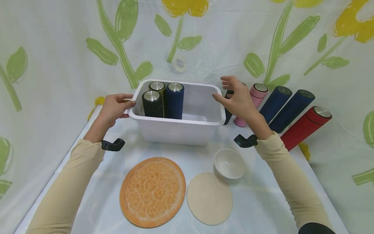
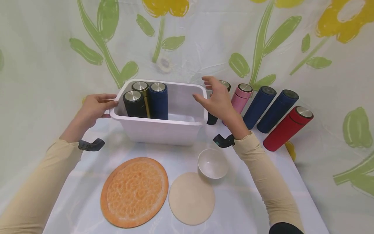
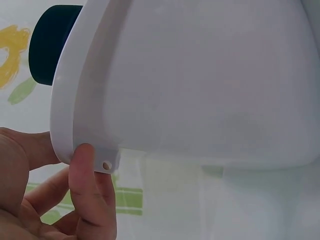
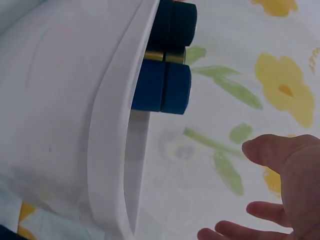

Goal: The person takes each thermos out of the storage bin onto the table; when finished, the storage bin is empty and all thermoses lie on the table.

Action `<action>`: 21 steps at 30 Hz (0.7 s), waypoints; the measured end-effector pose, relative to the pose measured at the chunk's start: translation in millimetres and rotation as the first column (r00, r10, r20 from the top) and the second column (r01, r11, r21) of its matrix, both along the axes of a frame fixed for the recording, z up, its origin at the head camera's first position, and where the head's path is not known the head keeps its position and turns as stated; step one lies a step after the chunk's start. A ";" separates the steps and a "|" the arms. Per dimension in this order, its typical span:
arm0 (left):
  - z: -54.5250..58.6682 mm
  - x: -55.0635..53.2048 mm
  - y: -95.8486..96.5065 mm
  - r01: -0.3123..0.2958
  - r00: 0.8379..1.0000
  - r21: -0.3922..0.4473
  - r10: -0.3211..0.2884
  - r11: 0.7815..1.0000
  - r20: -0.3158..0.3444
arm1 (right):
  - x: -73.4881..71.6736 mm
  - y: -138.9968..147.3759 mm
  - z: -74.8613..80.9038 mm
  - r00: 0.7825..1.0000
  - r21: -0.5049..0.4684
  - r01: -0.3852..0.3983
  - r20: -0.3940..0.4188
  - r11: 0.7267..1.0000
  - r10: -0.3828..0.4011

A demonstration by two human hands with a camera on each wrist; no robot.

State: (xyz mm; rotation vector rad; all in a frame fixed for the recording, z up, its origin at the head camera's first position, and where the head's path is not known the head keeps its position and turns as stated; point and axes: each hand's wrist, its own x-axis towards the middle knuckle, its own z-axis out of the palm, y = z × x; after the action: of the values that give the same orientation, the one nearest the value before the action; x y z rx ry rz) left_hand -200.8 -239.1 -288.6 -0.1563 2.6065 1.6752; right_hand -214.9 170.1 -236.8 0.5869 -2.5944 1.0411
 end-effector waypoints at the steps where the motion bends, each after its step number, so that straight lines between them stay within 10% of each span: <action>1: -0.1 -0.2 0.3 -0.002 1.000 0.000 0.002 1.000 0.003 | -1.7 -2.9 -0.4 1.000 0.000 -0.010 0.004 1.000 0.010; 21: -3.9 1.0 0.9 -0.009 1.000 -0.008 0.009 1.000 -0.012 | -32.2 -71.3 -8.3 0.990 0.032 -0.121 0.077 0.992 0.118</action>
State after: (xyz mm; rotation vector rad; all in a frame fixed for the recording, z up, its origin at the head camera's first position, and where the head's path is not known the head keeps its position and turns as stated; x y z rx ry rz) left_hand -199.8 -238.3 -292.5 -0.1589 2.6258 1.6743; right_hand -247.1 98.7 -245.2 0.7334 -2.6765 1.0741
